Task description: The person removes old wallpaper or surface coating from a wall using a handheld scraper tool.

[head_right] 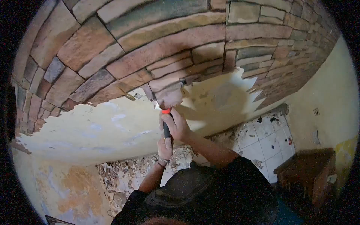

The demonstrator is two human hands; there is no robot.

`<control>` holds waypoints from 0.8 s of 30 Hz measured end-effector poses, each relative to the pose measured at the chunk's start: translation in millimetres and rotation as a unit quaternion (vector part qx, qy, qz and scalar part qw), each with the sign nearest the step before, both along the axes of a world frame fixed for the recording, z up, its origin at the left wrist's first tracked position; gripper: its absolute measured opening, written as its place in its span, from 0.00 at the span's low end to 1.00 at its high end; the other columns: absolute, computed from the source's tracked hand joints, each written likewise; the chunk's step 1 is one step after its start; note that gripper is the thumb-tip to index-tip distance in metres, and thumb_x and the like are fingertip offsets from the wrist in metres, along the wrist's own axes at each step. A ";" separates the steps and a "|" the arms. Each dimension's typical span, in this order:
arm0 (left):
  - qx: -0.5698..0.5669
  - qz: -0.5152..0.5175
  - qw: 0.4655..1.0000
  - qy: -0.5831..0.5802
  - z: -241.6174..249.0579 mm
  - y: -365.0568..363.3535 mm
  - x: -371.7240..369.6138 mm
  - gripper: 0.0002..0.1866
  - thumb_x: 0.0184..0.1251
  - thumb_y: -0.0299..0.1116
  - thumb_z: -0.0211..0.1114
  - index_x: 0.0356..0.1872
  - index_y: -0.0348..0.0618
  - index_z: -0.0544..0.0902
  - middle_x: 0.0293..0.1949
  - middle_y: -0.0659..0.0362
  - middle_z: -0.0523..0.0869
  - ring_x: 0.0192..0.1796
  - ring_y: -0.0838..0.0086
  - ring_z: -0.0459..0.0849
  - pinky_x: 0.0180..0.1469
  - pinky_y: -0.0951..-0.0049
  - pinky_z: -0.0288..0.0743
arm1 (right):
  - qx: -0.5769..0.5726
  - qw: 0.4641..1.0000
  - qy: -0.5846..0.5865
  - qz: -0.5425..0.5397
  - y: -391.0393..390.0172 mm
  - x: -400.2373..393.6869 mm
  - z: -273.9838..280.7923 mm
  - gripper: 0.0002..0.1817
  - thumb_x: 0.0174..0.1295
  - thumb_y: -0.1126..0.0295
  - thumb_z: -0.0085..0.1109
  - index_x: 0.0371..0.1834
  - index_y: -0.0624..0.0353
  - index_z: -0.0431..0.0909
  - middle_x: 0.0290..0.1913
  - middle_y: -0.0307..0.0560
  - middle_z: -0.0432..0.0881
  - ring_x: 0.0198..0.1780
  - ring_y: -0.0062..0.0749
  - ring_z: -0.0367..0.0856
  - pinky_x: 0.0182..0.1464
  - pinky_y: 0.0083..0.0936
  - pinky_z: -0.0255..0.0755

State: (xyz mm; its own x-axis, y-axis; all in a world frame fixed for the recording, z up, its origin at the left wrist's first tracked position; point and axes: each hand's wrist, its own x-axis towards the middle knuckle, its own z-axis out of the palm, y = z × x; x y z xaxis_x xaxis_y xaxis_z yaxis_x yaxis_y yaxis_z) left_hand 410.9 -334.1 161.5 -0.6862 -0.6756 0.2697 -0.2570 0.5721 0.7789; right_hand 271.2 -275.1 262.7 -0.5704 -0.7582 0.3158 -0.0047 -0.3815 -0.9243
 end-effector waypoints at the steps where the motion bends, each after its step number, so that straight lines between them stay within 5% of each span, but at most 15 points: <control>1: 0.016 0.003 0.999 -0.034 -12.0 5.6 6.4 0.20 0.70 0.43 0.52 0.50 0.35 0.75 0.25 0.39 0.79 0.29 0.40 0.77 0.33 0.45 0.67 | 0.005 0.999 -0.030 0.023 5.8 2.2 1.0 0.10 0.71 0.65 0.44 0.41 0.61 0.72 0.25 0.46 0.77 0.30 0.32 0.78 0.35 0.31 0.71; 4: 0.007 -0.036 0.998 -0.059 -47.8 27.4 27.9 0.20 0.71 0.44 0.49 0.48 0.37 0.77 0.25 0.39 0.79 0.30 0.40 0.78 0.32 0.45 0.68 | 0.046 0.977 0.185 -0.094 19.9 11.9 -44.9 0.10 0.72 0.67 0.42 0.39 0.62 0.71 0.28 0.47 0.76 0.30 0.33 0.77 0.36 0.29 0.71; 5: 0.042 -0.026 0.998 -0.040 -52.7 34.3 27.3 0.20 0.71 0.44 0.49 0.48 0.37 0.77 0.25 0.39 0.79 0.30 0.40 0.79 0.31 0.45 0.69 | 0.088 0.996 0.004 0.035 26.2 10.1 -42.9 0.07 0.68 0.70 0.49 0.40 0.61 0.72 0.35 0.55 0.77 0.35 0.45 0.79 0.39 0.35 0.73; 6: 0.079 -0.017 0.996 -0.022 -58.7 38.6 24.1 0.20 0.72 0.44 0.48 0.48 0.36 0.77 0.24 0.40 0.79 0.29 0.40 0.79 0.31 0.45 0.69 | 0.086 0.995 0.007 0.039 22.2 1.7 -41.0 0.07 0.68 0.70 0.49 0.40 0.61 0.72 0.35 0.55 0.77 0.35 0.45 0.79 0.39 0.35 0.73; 7: -0.146 0.025 0.989 -0.002 -62.8 36.7 12.4 0.19 0.72 0.43 0.48 0.46 0.36 0.77 0.25 0.40 0.80 0.29 0.41 0.80 0.31 0.46 0.69 | 0.034 0.970 0.230 -0.065 17.1 -9.0 -37.3 0.06 0.65 0.71 0.51 0.41 0.60 0.73 0.39 0.58 0.76 0.38 0.50 0.78 0.41 0.37 0.73; 8: -0.141 0.030 0.989 -0.007 -48.1 34.1 -0.4 0.19 0.72 0.43 0.48 0.46 0.36 0.77 0.25 0.40 0.80 0.29 0.41 0.80 0.31 0.46 0.69 | -0.021 0.885 0.436 -0.164 16.0 -13.9 -35.4 0.07 0.62 0.72 0.53 0.42 0.59 0.73 0.43 0.61 0.75 0.41 0.55 0.77 0.43 0.40 0.73; 10: 0.046 0.020 0.998 0.044 -11.1 24.2 -23.3 0.27 0.76 0.51 0.43 0.34 0.36 0.77 0.17 0.55 0.76 0.21 0.65 0.76 0.24 0.62 0.66 | -0.022 0.898 0.418 -0.135 17.5 -17.4 -30.2 0.07 0.61 0.72 0.54 0.42 0.59 0.74 0.45 0.61 0.74 0.42 0.55 0.76 0.43 0.40 0.73; 12: 0.064 0.015 0.997 0.045 -22.2 24.8 -20.4 0.27 0.76 0.52 0.42 0.31 0.36 0.76 0.14 0.59 0.72 0.19 0.72 0.73 0.22 0.65 0.64 | -0.031 0.915 0.390 -0.097 15.0 -24.5 -22.4 0.09 0.60 0.73 0.54 0.43 0.59 0.74 0.48 0.61 0.73 0.44 0.55 0.76 0.44 0.40 0.74; 14: 0.098 -0.018 0.994 -0.041 -50.0 37.6 -6.3 0.24 0.73 0.45 0.45 0.58 0.35 0.74 0.27 0.38 0.80 0.30 0.38 0.79 0.30 0.46 0.69 | -0.043 0.909 0.389 -0.142 28.5 -18.9 -43.0 0.06 0.65 0.70 0.52 0.41 0.59 0.72 0.41 0.57 0.76 0.37 0.47 0.78 0.39 0.35 0.74; 15: 0.105 -0.034 0.992 -0.062 -74.2 45.2 0.2 0.25 0.73 0.45 0.45 0.59 0.36 0.74 0.27 0.38 0.80 0.31 0.39 0.79 0.31 0.46 0.69 | 0.035 0.980 0.181 -0.070 38.3 -15.6 -60.3 0.06 0.67 0.68 0.50 0.40 0.59 0.71 0.35 0.53 0.76 0.33 0.41 0.77 0.36 0.32 0.73; 17: 0.100 -0.050 0.992 -0.058 -66.1 66.4 -4.7 0.23 0.73 0.45 0.46 0.55 0.36 0.75 0.28 0.39 0.82 0.33 0.40 0.80 0.34 0.47 0.70 | 0.063 0.992 -0.110 0.018 53.0 -12.1 -59.9 0.11 0.72 0.62 0.44 0.38 0.59 0.68 0.23 0.43 0.72 0.22 0.28 0.73 0.29 0.25 0.69; 19: 0.138 -0.044 0.989 -0.033 -47.6 71.9 -22.4 0.22 0.74 0.44 0.46 0.53 0.35 0.76 0.28 0.41 0.82 0.32 0.42 0.81 0.34 0.49 0.71 | 0.064 0.997 -0.007 -0.042 41.5 -20.1 -88.7 0.11 0.72 0.62 0.45 0.37 0.58 0.68 0.23 0.43 0.72 0.22 0.29 0.73 0.28 0.25 0.69; 20: 0.051 -0.016 0.998 -0.012 -50.3 69.1 -28.9 0.21 0.74 0.44 0.46 0.50 0.35 0.77 0.26 0.43 0.81 0.30 0.45 0.81 0.34 0.50 0.71 | 0.067 0.988 0.095 -0.099 39.4 -22.1 -61.0 0.11 0.72 0.62 0.45 0.37 0.58 0.68 0.23 0.44 0.72 0.22 0.29 0.73 0.28 0.26 0.69; 22: -0.037 0.012 0.999 0.008 -45.9 67.7 -32.4 0.21 0.74 0.44 0.46 0.47 0.35 0.77 0.25 0.45 0.81 0.28 0.48 0.81 0.33 0.52 0.72 | 0.071 0.996 0.024 -0.043 48.7 -28.5 -37.8 0.10 0.72 0.63 0.45 0.40 0.58 0.69 0.27 0.47 0.74 0.24 0.32 0.74 0.29 0.31 0.70; 24: 0.135 -0.043 0.990 -0.026 -26.4 64.5 -33.1 0.21 0.73 0.45 0.46 0.45 0.36 0.78 0.24 0.46 0.80 0.27 0.51 0.80 0.32 0.55 0.72 | 0.024 0.976 0.176 -0.128 43.6 -27.0 -61.0 0.09 0.72 0.65 0.45 0.44 0.58 0.71 0.31 0.50 0.74 0.29 0.39 0.75 0.33 0.36 0.71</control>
State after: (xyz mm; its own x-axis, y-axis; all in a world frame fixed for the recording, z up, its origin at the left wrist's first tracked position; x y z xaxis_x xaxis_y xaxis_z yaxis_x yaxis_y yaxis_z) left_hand 377.8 -269.6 135.1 -0.7529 -0.6562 0.0505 -0.2602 0.3673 0.8929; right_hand 244.2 -231.5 201.7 -0.6051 -0.6248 0.4934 -0.4144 -0.2819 -0.8653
